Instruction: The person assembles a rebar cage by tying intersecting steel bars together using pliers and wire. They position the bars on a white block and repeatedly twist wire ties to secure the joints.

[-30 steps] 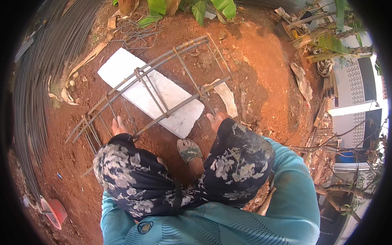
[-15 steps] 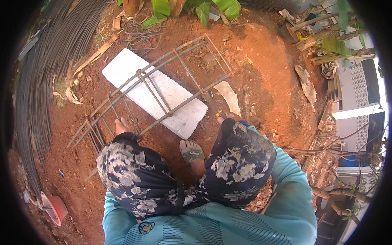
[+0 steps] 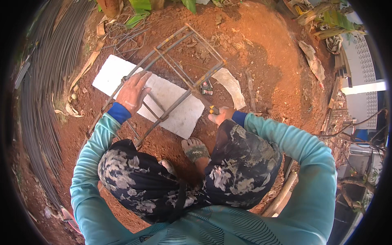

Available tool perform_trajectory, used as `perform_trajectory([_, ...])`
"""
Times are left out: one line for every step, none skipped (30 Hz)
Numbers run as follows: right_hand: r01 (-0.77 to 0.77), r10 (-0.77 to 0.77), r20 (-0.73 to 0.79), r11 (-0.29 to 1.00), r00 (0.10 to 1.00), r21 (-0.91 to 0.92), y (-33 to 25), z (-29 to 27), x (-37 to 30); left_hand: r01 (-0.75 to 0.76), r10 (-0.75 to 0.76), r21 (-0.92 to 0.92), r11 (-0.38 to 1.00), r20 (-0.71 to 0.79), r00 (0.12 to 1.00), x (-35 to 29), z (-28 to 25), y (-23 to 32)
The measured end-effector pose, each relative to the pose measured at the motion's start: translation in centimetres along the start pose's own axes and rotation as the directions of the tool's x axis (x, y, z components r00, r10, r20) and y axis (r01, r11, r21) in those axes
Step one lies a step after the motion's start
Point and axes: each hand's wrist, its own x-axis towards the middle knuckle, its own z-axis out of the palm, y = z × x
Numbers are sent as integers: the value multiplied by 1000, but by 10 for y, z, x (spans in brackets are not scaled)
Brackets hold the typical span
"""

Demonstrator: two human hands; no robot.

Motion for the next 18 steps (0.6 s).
perform_trajectory([30, -31, -122, 1000, 992, -8, 15, 20, 2, -78, 77, 41, 996, 42, 996, 18, 6, 7])
perform_trajectory([58, -61, -240, 998, 969, -20, 29, 35, 8, -179, 176, 81, 980, 45, 983, 37, 15, 15])
perform_trajectory([111, -125, -264, 992, 956, -67, 41, 47, 16, -210, 208, 73, 975, 37, 977, 55, 26, 21])
perform_trajectory([161, -187, -288, 981, 939, -111, 52, 58, 25, -253, 253, 62, 966, -4, 967, 72, 39, 27])
perform_trajectory([179, -223, -326, 971, 919, -159, 60, 65, 33, -257, 260, 70, 964, -41, 965, 86, 52, 32])
perform_trajectory([292, -321, -383, 947, 866, -132, 66, 74, 40, -242, 240, 72, 968, 28, 970, 97, 60, 29])
perform_trajectory([366, -375, -451, 924, 810, -112, 70, 84, 46, -226, 218, 69, 972, 102, 971, 105, 70, 26])
perform_trajectory([406, -389, -504, 910, 771, -81, 71, 92, 54, -190, 171, 77, 979, 208, 963, 111, 78, 22])
perform_trajectory([461, -438, -485, 884, 757, -79, 72, 95, 60, -217, 203, 75, 973, 166, 965, 113, 84, 14])
perform_trajectory([430, -410, -480, 900, 776, -75, 71, 98, 70, -222, 215, 60, 973, 103, 971, 114, 89, 8])
perform_trajectory([413, -397, -477, 908, 784, -77, 67, 99, 81, -205, 201, 52, 977, 78, 977, 114, 93, 0])
perform_trajectory([411, -400, -482, 908, 780, -88, 67, 98, 91, -197, 195, 46, 979, 43, 980, 109, 96, -1])
perform_trajectory([431, -440, -511, 891, 739, -144, 60, 96, 103, -137, 127, 65, 988, 134, 983, 109, 96, -12])
perform_trajectory([475, -499, -522, 859, 692, -192, 55, 92, 115, -99, 92, 64, 993, 108, 990, 107, 94, -19])
perform_trajectory([500, -541, -514, 835, 665, -231, 51, 84, 124, -70, 66, 52, 996, 74, 995, 103, 92, -24])
perform_trajectory([499, -559, -509, 825, 654, -265, 48, 77, 129, -31, 29, 29, 999, 58, 998, 100, 91, -28])
perform_trajectory([530, -630, -533, 772, 565, -350, 44, 68, 132, 16, -24, 87, 996, 87, 996, 98, 90, -31])
perform_trajectory([527, -620, -493, 782, 611, -332, 40, 63, 129, 0, -7, 88, 996, 86, 996, 98, 89, -35])
